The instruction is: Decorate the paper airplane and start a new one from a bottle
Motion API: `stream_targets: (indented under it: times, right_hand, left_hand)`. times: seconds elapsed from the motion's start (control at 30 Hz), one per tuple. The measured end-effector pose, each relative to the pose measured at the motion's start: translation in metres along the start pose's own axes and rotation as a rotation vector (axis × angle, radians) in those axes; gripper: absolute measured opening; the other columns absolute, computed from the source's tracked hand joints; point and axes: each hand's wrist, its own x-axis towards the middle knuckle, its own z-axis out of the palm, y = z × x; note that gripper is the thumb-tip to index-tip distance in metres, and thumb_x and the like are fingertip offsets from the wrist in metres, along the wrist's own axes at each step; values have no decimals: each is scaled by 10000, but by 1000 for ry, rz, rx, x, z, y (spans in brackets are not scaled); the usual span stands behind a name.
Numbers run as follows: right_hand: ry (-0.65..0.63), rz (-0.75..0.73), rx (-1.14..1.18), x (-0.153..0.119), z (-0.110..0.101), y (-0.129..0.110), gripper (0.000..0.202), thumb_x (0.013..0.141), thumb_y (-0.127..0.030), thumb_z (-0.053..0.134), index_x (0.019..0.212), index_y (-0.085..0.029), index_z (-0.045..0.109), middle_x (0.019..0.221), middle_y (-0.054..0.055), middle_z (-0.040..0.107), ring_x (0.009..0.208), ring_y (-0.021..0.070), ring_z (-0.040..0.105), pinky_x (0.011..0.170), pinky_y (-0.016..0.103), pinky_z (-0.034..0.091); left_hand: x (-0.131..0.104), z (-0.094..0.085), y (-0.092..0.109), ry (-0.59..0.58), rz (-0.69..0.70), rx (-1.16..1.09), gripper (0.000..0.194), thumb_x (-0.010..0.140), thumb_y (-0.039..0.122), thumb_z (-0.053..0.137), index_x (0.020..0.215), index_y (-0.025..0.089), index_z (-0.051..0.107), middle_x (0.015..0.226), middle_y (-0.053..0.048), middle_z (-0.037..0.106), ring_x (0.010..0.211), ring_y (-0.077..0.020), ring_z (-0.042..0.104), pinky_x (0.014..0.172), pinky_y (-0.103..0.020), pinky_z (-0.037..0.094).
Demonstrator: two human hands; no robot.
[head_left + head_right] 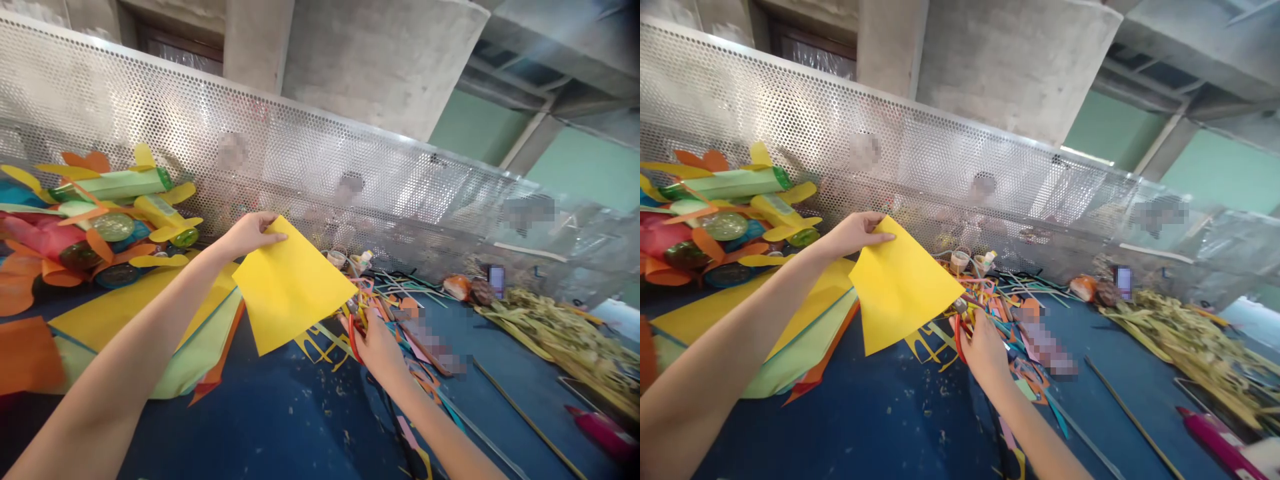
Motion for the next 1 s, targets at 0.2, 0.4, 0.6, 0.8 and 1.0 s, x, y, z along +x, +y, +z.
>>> stream_targets:
  times: [0.2, 0.4, 0.6, 0.8, 1.0]
  right_hand:
    - [-214, 96, -256, -7, -6, -16, 286, 860, -426, 440, 898, -160, 540, 759, 108, 690, 741, 286, 674, 586, 320, 446]
    - [-329, 106, -325, -13, -1, -25, 275, 837, -369, 464, 905, -137, 596, 808, 133, 698, 760, 284, 673, 604, 321, 451]
    - [-300, -37, -302, -22, -7, -26, 201, 811, -309, 502, 867, -141, 595, 791, 139, 682, 795, 283, 659, 648, 330, 463]
    - [109, -180, 95, -19, -32, -27, 113, 889, -259, 404, 918, -182, 481, 838, 92, 634, 798, 217, 631, 703, 329, 480]
    - [-377, -573, 343, -41, -26, -48, 562, 673, -481, 699, 1127, -235, 477, 1307, 99, 432, 1194, 235, 449, 984, 354, 383]
  left_hand:
    - [2, -8, 1, 363, 225, -164, 301, 759, 378, 635, 972, 170, 591, 946, -41, 679, 831, -198, 654, 754, -331, 542]
    - [-1, -23, 7, 296, 86, -367, 277, 757, 340, 640, 971, 164, 622, 867, -51, 699, 763, -174, 669, 718, -277, 552]
    - [-4, 0, -11, -343, -273, -189, 336, 770, 403, 617, 991, 150, 617, 936, -80, 700, 762, -191, 671, 674, -288, 535]
    - [14, 62, -44, -720, -20, 644, 326, 802, 403, 531, 986, 159, 644, 957, -47, 695, 826, -197, 638, 678, -240, 458]
    - [9, 103, -72, -574, 39, 833, 347, 786, 354, 576, 1039, 121, 616, 1051, -107, 650, 940, -238, 592, 780, -280, 419]
